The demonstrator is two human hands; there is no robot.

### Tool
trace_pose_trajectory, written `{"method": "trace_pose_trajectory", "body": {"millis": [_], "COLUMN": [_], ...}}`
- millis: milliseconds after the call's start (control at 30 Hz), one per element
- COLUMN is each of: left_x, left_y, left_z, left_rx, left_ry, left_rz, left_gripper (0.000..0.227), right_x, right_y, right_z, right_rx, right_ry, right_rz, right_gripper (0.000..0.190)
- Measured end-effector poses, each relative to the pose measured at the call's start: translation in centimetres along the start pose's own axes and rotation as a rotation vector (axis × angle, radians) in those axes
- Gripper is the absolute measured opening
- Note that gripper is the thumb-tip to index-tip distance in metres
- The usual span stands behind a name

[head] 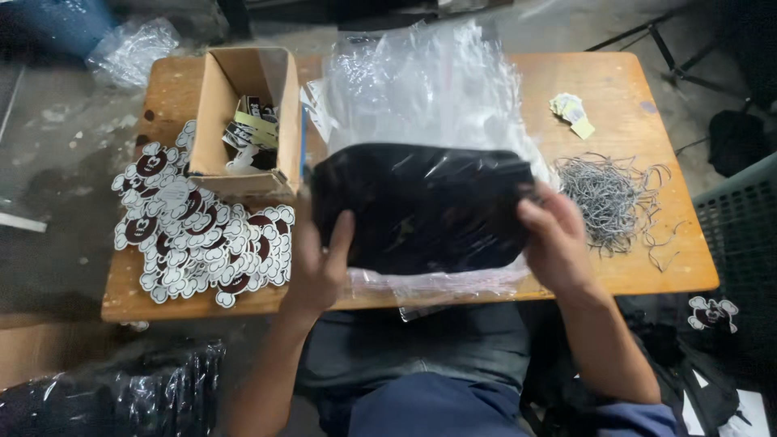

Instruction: The person picks up bags, places stickers on them, and puts the bags into plastic sleeves.

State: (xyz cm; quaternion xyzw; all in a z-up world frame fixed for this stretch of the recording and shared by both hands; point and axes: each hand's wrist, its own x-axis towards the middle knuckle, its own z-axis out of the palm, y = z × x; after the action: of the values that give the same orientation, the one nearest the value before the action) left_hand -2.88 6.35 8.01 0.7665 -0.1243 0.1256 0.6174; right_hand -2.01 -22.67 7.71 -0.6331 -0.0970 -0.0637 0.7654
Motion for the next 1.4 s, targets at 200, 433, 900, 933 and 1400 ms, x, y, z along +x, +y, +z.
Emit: {"method": "trace_pose_trajectory", "body": {"millis": [200, 433, 900, 933, 1400], "left_x": [-12.4, -29.4, -44.5, -44.1, -48.5], "left_y": [-4.2, -6.8, -20.3, -21.4, -33.5], "left_z": [-6.5, -7.8, -3.0, -3.5, -8.9], "left_rx": [-0.04, 0.244, 0.085, 0.15, 0.423], "left_ry": [0.418, 1.181, 1.588, 1.547, 1.364], "left_rz": [-0.196, -0.418, -1.043, -1.057, -1.362], "left_gripper": [0.025, 0.034, 0.05, 0.043, 0.036], "right_x": [-3.7, -8.1, -15.7, -15.7, -16.7], "right_y": [3.0, 8.9, 31.8, 30.9, 39.1], "right_z": [8.4, 20.6, 37.9, 38.3, 39.3], "right_rx": [0.211, -0.032, -0.833, -1.011, -1.154], "right_ry": [-0.513, -0.841, -1.371, -1.426, -1.191], "right_rz": [0.256, 0.6, 0.28, 0.173, 0.068], "right_gripper": [0.05, 0.029, 0.032, 0.041, 0.051]}}
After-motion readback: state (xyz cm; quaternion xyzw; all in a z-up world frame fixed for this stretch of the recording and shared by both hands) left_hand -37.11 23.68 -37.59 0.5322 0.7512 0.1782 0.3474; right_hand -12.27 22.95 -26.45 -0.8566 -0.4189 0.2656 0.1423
